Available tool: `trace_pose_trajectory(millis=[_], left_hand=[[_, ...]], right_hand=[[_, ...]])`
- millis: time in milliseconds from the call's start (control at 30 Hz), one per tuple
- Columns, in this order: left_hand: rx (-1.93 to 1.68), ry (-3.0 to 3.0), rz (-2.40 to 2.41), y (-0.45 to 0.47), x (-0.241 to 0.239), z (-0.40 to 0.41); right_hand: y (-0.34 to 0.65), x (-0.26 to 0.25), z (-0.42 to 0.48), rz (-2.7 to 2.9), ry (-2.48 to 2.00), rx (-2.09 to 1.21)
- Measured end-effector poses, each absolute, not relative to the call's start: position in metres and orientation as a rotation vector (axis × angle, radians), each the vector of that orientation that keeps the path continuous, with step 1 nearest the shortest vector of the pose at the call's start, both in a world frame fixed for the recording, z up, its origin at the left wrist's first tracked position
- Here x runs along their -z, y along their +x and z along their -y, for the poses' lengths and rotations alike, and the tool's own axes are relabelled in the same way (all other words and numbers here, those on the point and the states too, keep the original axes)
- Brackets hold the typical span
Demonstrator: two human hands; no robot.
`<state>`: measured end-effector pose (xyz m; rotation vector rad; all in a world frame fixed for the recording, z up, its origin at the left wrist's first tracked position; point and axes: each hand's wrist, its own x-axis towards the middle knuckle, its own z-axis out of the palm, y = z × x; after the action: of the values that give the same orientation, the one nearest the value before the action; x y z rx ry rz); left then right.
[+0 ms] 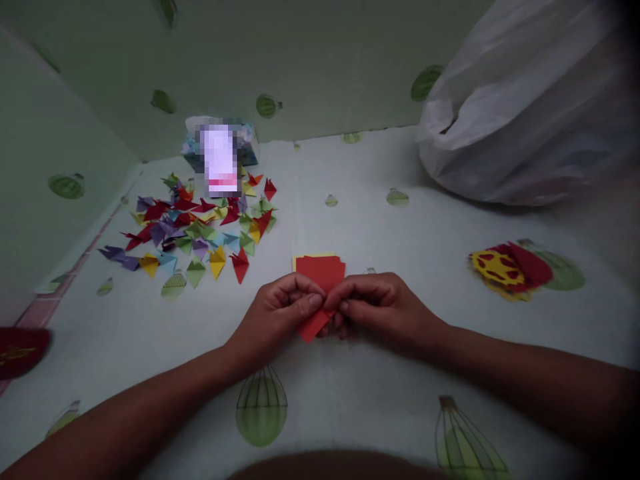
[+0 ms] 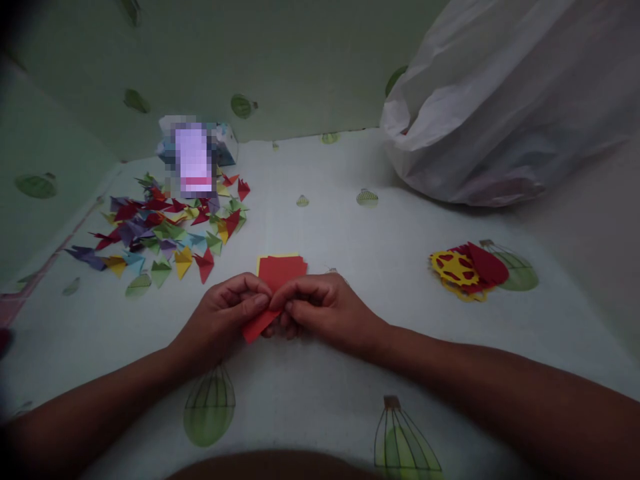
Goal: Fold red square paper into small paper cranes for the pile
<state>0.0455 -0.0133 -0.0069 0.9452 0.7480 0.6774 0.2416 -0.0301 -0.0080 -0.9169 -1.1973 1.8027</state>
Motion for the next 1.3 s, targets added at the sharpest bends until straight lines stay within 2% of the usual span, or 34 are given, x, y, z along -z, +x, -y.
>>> trace_pose_trajectory(millis=[233, 633, 1000, 1300], left_hand=[[-0.702, 1.055, -0.838, 0.045, 0.003, 0.013], [-0.658, 1.130, -0.807, 0.043, 0.006, 0.011], [-0.465, 1.218, -0.922, 0.045, 0.002, 0.009], [-0.332, 1.097, -0.832, 0.044, 0.001, 0.005]], right_hand=[[0.245, 0.014, 0.029, 1.075, -0.861, -1.861], [0.242, 0.007, 0.029, 1.239, -1.110, -1.919], [0.238, 0.002, 0.034, 1.395, -1.221, -1.766], [0.237, 0.002, 0.035, 1.405, -1.194, -1.794]])
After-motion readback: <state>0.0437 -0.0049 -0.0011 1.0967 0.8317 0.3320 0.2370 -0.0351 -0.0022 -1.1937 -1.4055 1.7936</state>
